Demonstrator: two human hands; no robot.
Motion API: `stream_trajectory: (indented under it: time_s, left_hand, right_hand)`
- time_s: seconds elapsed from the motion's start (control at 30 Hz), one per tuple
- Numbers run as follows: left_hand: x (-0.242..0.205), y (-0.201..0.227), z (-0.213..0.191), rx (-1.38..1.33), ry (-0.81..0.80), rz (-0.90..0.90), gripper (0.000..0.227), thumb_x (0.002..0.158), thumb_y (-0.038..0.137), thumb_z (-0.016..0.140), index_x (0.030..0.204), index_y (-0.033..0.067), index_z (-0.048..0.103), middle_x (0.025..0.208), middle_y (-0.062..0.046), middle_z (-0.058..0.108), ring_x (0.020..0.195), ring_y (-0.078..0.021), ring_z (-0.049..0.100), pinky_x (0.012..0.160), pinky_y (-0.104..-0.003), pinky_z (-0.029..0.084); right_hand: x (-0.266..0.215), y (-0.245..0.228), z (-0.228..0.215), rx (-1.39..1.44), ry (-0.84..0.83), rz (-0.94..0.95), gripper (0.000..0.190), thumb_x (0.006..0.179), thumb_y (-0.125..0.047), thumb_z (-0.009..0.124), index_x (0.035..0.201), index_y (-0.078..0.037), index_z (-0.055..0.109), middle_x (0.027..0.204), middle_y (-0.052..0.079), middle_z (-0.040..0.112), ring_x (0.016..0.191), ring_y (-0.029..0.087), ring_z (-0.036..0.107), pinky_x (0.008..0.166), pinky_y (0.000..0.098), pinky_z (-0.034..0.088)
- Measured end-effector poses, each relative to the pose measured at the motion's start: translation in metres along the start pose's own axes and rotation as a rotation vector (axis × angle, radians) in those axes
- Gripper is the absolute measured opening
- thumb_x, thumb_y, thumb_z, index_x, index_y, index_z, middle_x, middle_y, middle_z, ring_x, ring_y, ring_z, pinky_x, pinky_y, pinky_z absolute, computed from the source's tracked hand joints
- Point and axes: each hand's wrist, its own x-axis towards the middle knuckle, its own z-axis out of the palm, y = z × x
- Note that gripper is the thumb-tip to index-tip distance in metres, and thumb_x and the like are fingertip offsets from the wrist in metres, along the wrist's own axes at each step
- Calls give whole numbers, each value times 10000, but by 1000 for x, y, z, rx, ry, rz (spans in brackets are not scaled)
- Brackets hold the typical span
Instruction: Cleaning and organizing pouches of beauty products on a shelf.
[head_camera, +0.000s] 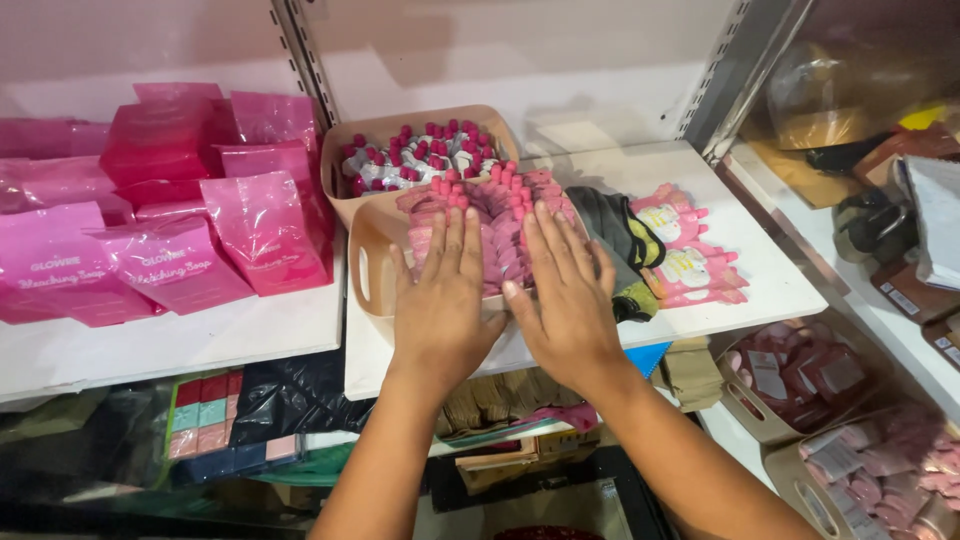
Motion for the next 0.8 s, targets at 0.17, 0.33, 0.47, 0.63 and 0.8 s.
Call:
stream_trajectory:
  time_s: [0.17, 0.33, 0.47, 0.63, 0.8]
  left_hand:
    - [-1, -3, 6, 15, 7, -3, 1102, 688, 377, 835, 1545, 3, 251, 1629, -178, 267, 1522, -290, 225, 1178, -654, 128]
    - [-2, 10, -13, 9, -63, -46, 1112, 700, 429, 826, 1586, 45, 275, 1672, -173, 251, 1498, -298, 202, 1170, -619, 127]
    - [-2, 36, -26, 24, 101, 36, 1057, 693, 397, 832, 1534, 1, 330, 1621, -239, 260, 1527, -365, 184, 1176, -627, 115]
    - [7, 94, 7, -223, 424, 208, 816, 884, 170, 730, 1547, -79, 324, 1649, -279, 269, 1567, -408, 228, 1266, -596, 198]
    - [28, 141, 93, -613, 290, 260, 621, 993, -51, 563, 1563, -75, 319, 1673, -302, 251, 1558, -421, 340, 1240, -423, 377]
  right_hand:
    - [1, 7, 3, -5, -86, 23, 705, 1026, -342, 537, 1585, 13, 295, 1644, 214, 341, 1527, 345, 312, 1218, 566, 127]
    - [-3, 14, -2, 119, -95, -4, 729, 1035, -343, 526, 1595, 36, 253, 1648, 234, 322, 1543, 355, 297, 1218, 561, 127]
    - [-7, 27, -24, 198, -8, -43, 679, 1051, -304, 518, 1604, 17, 288, 1673, 240, 310, 1577, 378, 260, 1247, 545, 140]
    - [-19, 79, -34, 169, 64, 66, 634, 1034, -242, 559, 1582, 8, 359, 1661, 225, 355, 1572, 369, 296, 1249, 527, 188]
    - [-38, 134, -43, 29, 68, 182, 663, 933, -174, 637, 1538, -12, 419, 1647, 247, 332, 1512, 439, 294, 1199, 574, 208]
